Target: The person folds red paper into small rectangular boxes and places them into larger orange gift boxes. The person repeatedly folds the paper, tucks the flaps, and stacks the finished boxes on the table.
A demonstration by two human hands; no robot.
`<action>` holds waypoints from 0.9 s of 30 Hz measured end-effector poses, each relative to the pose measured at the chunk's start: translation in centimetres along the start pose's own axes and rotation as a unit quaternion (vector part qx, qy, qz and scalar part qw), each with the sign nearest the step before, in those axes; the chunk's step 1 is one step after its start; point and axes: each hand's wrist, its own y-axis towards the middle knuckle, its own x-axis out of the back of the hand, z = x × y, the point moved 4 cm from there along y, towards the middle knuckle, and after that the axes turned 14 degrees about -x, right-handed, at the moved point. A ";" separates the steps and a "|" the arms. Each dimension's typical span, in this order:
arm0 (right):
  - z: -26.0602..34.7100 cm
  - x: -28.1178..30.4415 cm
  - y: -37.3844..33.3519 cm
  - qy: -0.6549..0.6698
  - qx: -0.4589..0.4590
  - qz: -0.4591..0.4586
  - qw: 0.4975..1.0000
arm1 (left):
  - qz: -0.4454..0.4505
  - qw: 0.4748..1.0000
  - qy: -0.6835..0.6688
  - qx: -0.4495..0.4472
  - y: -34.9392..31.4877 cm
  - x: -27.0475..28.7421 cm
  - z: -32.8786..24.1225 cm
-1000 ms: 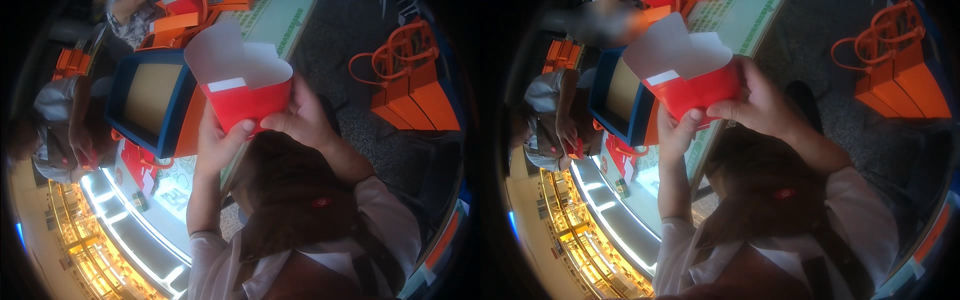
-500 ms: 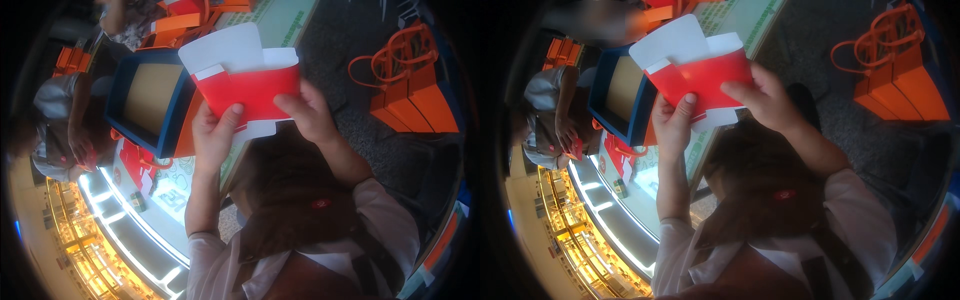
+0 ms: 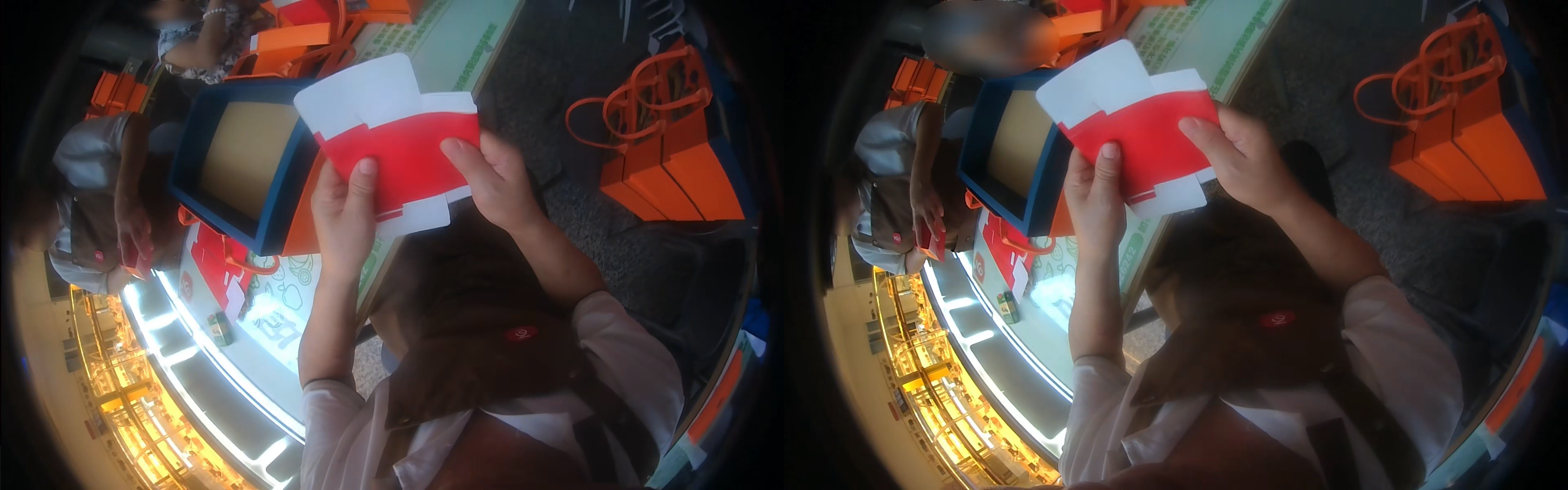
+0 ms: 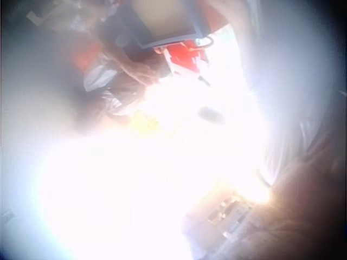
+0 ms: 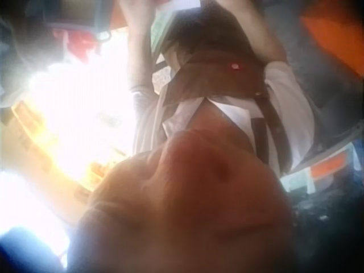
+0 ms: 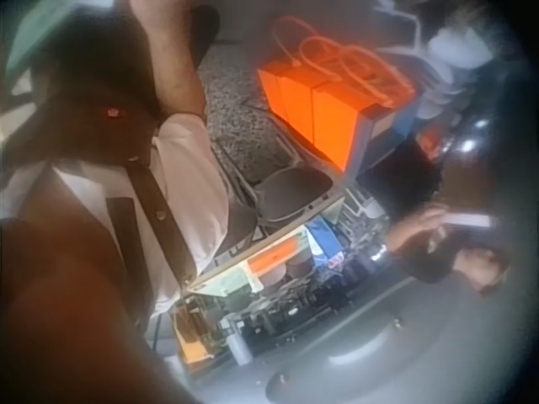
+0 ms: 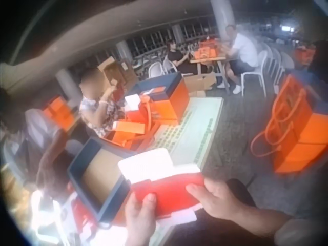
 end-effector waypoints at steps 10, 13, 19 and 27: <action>0.5 -1.4 1.4 -0.085 0.071 0.035 0.993 | 0.055 0.991 0.083 -0.090 0.7 -0.5 0.5; -0.1 -1.8 1.5 -0.073 0.103 0.034 0.991 | 0.063 0.993 0.079 -0.066 0.6 -0.2 0.3; 0.7 -1.4 1.4 -0.032 0.182 0.032 0.982 | 0.085 0.995 0.048 -0.026 0.7 0.1 -0.4; 2.4 -0.9 0.9 -0.046 0.179 0.021 0.983 | 0.013 0.987 0.036 -0.158 0.1 -0.1 -2.0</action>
